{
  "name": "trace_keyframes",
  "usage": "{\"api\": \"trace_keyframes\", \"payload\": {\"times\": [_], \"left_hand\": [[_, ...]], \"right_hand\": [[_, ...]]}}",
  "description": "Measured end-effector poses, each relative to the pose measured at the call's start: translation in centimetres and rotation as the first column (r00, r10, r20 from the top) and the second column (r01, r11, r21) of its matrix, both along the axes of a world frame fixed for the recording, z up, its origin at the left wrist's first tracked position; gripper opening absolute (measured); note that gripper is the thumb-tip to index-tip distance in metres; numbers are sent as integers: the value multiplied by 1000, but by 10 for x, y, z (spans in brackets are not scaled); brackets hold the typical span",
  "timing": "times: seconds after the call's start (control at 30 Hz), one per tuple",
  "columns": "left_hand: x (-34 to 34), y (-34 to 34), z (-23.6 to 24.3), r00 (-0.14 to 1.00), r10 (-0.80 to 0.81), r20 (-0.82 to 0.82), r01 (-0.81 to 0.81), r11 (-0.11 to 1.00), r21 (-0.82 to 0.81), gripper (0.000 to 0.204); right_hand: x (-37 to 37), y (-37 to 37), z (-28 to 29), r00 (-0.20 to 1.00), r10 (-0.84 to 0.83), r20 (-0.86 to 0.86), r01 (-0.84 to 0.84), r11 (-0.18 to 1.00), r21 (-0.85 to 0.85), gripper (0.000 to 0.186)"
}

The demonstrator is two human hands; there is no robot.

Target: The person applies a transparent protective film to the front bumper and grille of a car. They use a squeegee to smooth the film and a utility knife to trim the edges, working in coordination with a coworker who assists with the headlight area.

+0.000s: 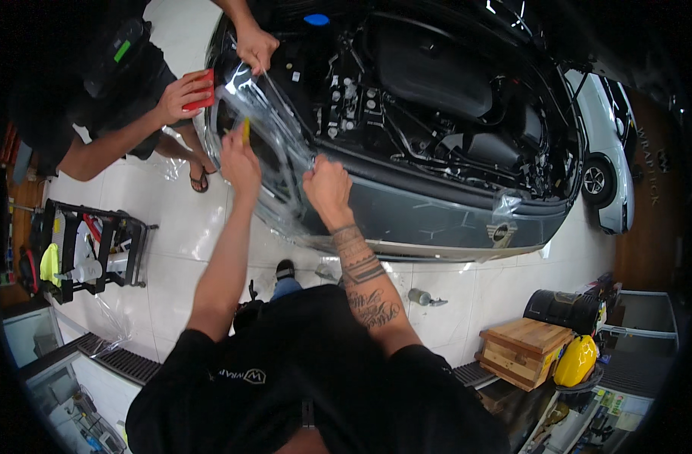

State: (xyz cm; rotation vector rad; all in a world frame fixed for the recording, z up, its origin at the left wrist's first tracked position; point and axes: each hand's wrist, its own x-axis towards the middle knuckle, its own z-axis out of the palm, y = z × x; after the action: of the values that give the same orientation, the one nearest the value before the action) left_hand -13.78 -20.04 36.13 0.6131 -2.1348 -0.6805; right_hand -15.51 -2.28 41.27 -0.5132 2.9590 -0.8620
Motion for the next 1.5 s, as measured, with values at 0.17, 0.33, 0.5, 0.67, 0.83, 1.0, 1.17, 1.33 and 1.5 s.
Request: {"api": "trace_keyframes", "payload": {"times": [0.17,0.33,0.5,0.67,0.83,1.0,1.17,1.33,1.5], "left_hand": [[29,66,9,989,-22,147,14,998,54,43],[48,124,11,986,-165,31,157,971,180,33],[56,52,-38,950,-251,-185,309,688,657,28],[32,-21,-16,934,-307,-182,354,730,585,25],[23,-19,-4,911,-394,-122,381,690,615,25],[37,21,-10,904,-425,-46,381,755,534,23],[45,68,18,971,-237,30,202,880,430,22],[31,91,9,995,-93,47,68,921,383,25],[29,78,-16,983,-156,-97,178,935,308,29]], "right_hand": [[-2,2,2,999,32,14,-31,998,-46,14],[-9,5,5,996,16,88,-8,995,-96,12],[-11,7,-2,999,-9,-31,4,989,-148,11],[-10,5,-8,999,-21,-34,15,984,-179,10],[-9,8,-2,998,-26,-50,17,983,-182,10],[-6,6,-5,999,-33,-39,26,986,-164,11],[-4,8,0,1000,-13,-14,10,985,-173,11],[-2,9,-7,1000,0,-24,-2,995,-102,14],[2,5,3,992,95,-81,-88,993,84,17]]}}
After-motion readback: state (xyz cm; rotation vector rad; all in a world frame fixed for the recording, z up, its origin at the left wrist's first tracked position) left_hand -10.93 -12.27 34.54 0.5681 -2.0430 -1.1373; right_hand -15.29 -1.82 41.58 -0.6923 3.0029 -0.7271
